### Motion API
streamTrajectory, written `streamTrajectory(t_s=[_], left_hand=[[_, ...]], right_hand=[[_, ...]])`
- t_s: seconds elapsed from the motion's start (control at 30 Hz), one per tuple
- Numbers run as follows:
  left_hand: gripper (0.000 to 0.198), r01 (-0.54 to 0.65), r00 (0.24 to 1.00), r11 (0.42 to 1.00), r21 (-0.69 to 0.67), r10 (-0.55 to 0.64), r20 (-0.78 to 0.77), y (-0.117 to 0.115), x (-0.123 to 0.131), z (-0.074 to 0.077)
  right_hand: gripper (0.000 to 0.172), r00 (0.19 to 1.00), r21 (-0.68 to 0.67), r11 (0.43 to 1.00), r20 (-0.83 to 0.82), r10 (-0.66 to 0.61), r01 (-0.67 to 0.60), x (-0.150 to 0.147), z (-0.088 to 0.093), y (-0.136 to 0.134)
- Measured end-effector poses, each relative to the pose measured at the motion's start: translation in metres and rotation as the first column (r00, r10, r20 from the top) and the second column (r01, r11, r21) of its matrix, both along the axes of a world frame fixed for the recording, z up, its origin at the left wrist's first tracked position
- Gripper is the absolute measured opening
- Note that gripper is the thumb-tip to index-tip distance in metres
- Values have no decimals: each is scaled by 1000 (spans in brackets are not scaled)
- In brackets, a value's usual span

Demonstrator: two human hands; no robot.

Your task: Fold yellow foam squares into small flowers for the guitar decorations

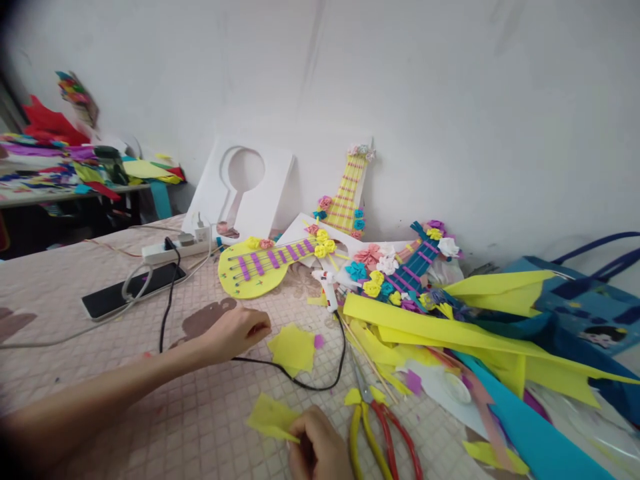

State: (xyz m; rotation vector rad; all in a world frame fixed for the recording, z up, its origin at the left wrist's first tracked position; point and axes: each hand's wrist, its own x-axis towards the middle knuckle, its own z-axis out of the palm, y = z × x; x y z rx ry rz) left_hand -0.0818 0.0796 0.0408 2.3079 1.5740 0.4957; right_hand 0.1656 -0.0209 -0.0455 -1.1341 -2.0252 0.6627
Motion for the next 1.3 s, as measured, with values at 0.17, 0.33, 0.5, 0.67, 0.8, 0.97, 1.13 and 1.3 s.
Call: streamTrajectory(t_s=[0.17, 0.33, 0.5, 0.67, 0.8, 0.97, 1.13, 1.3], left_hand=[[15, -3, 999, 1000, 19, 2, 47, 0, 1, 2], [15, 72, 990, 997, 24, -74, 119, -8, 16, 8], [23, 291, 891, 955, 56, -292, 348, -33, 33, 15], [44, 560, 769, 822, 103, -563, 303, -60, 40, 8], [17, 518, 826, 854, 35, -511, 240, -61, 40, -8], [13, 416, 874, 908, -42, -386, 295, -56, 35, -14], [12, 418, 869, 905, -78, -373, 325, -59, 34, -13], [10, 421, 863, 902, -96, -366, 347, -60, 36, -18]], right_hand=[[8, 995, -34, 995, 30, 92, -90, 2, 13, 1], [6, 998, -111, 994, -59, -11, 5, 2, 22, 0], [7, 986, -117, 992, -147, -74, 57, 0, 25, -1], [8, 978, -167, 984, -190, -91, 60, -1, 25, -1], [11, 984, -177, 982, -151, -99, 71, 0, 26, -1], [11, 983, -221, 973, -149, -109, 74, 1, 27, -3], [12, 973, -280, 960, -218, -72, 9, 1, 24, -3], [12, 978, -277, 960, -187, -90, 36, 2, 19, -1]])
